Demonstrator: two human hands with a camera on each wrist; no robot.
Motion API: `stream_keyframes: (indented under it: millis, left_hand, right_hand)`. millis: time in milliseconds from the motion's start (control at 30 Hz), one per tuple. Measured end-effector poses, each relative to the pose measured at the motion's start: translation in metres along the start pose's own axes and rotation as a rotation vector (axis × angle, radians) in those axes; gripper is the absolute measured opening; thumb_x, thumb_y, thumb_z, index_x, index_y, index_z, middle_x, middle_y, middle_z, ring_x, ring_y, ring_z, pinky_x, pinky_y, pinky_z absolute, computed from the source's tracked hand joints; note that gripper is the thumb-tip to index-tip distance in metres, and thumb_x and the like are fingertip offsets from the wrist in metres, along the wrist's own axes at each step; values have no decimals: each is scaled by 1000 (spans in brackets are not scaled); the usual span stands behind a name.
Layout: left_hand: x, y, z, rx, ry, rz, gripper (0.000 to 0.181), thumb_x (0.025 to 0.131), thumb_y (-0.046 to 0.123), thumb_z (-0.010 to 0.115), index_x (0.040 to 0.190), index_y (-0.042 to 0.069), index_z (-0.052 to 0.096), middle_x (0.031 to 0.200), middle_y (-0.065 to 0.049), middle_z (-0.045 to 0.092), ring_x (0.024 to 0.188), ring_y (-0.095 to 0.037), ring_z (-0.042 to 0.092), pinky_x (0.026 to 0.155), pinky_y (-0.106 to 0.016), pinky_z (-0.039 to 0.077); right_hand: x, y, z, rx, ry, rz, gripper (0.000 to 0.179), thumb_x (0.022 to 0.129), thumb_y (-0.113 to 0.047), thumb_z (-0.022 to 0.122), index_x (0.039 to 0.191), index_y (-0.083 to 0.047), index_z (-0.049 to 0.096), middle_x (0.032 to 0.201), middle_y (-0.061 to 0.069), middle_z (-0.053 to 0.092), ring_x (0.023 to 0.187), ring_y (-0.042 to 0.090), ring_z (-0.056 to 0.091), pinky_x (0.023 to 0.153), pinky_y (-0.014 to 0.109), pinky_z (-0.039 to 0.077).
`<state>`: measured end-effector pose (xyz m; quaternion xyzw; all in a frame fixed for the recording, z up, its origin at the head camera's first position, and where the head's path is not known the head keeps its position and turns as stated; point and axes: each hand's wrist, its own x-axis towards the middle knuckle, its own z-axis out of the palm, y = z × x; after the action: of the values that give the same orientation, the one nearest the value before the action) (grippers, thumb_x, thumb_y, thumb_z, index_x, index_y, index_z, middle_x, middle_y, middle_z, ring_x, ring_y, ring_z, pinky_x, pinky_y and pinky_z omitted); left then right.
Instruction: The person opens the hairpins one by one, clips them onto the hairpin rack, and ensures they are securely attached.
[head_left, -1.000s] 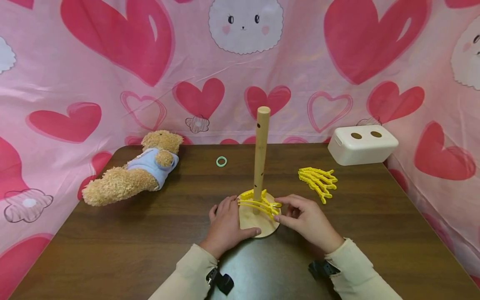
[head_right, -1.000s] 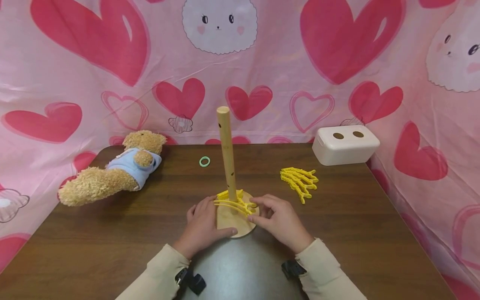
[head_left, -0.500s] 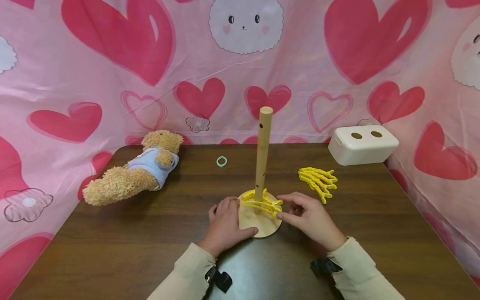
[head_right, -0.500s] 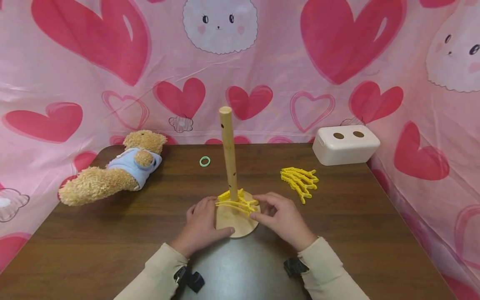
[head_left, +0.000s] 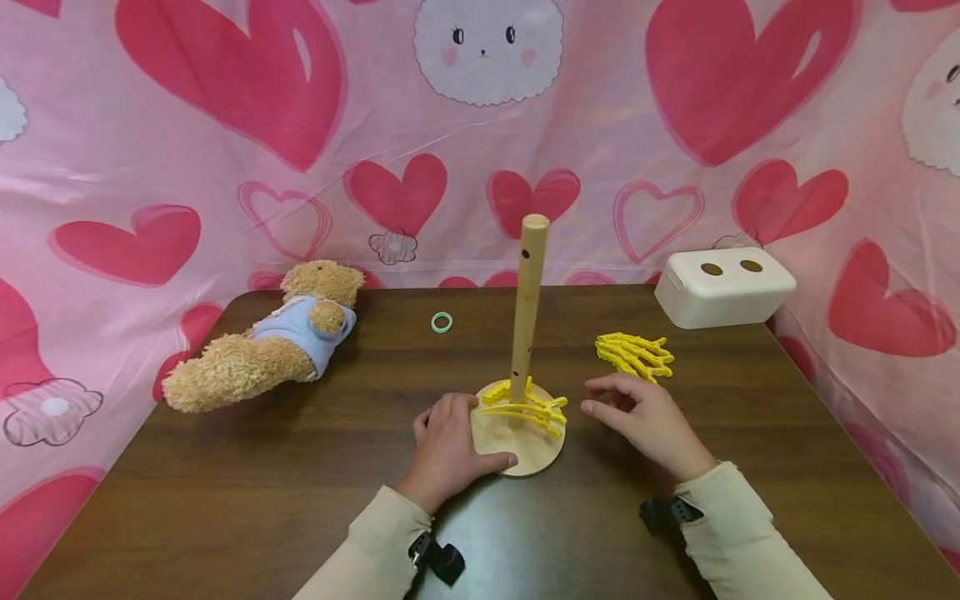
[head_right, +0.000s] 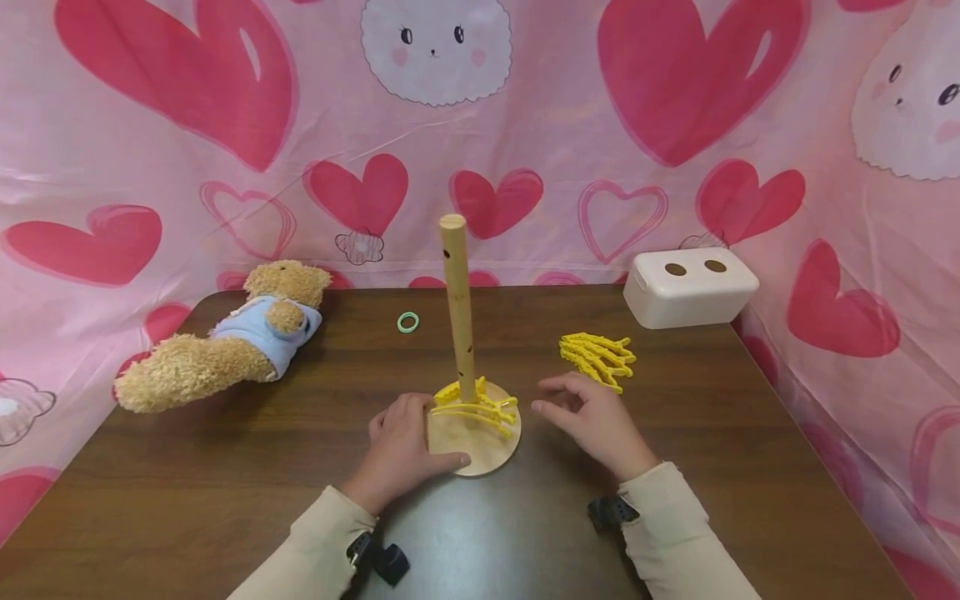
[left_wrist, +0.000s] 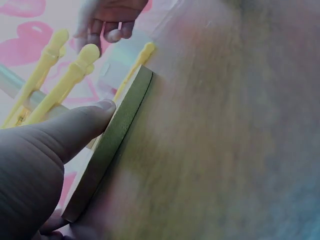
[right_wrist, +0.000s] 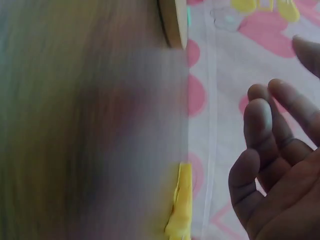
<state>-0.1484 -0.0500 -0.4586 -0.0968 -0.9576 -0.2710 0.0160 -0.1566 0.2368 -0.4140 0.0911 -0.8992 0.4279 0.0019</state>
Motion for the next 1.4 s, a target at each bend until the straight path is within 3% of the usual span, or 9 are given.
stream_keyframes:
  millis: [133,300,633,833,1000,1200,1400]
  left_hand:
    - [1,-1,-1,21,-35,3,107,68,71,80,148,8,45,138,-9,50,130,-28,43,106,-61,25]
    - [2,-2,-1,57,-94,22,109,72,74,74,155,13,37,157,-8,39,141,-33,34,108,-63,22]
    - [2,-2,-1,70,-98,35,105,73,75,72,151,12,44,156,-6,42,142,-33,34,108,-63,22]
    - [2,0,-2,54,-88,25,104,71,74,74,149,12,46,153,-7,44,141,-33,35,107,-64,22]
    - [2,2,-3,41,-84,23,104,70,73,76,148,10,48,150,-8,47,140,-32,36,107,-64,22]
    - [3,3,-4,34,-94,18,104,70,73,77,147,9,48,150,-9,47,140,-32,36,108,-64,22]
    - [3,1,-3,37,-96,7,104,69,73,77,147,10,48,150,-8,47,139,-31,36,108,-64,21]
  right_hand:
    - [4,10,-7,-44,9,64,43,90,-37,77,120,-7,71,108,5,70,80,21,56,67,33,50]
    - [9,25,-15,-72,12,136,48,90,-40,76,123,-6,70,113,11,69,82,23,55,69,35,49]
    - [11,45,-34,-87,48,289,55,91,-38,75,126,2,61,125,25,58,104,37,54,87,49,48]
    - [11,53,-41,-48,12,413,69,89,-41,76,136,3,51,135,29,50,116,43,49,102,61,40]
    - [11,58,-46,-75,-9,449,70,88,-40,78,134,4,50,130,29,53,110,41,50,99,59,42]
    - [12,60,-49,-119,-20,467,68,86,-42,79,127,6,53,109,21,58,93,33,52,81,43,46]
    - [13,58,-50,-146,-56,483,77,83,-48,80,128,8,52,107,21,58,92,32,52,79,42,46]
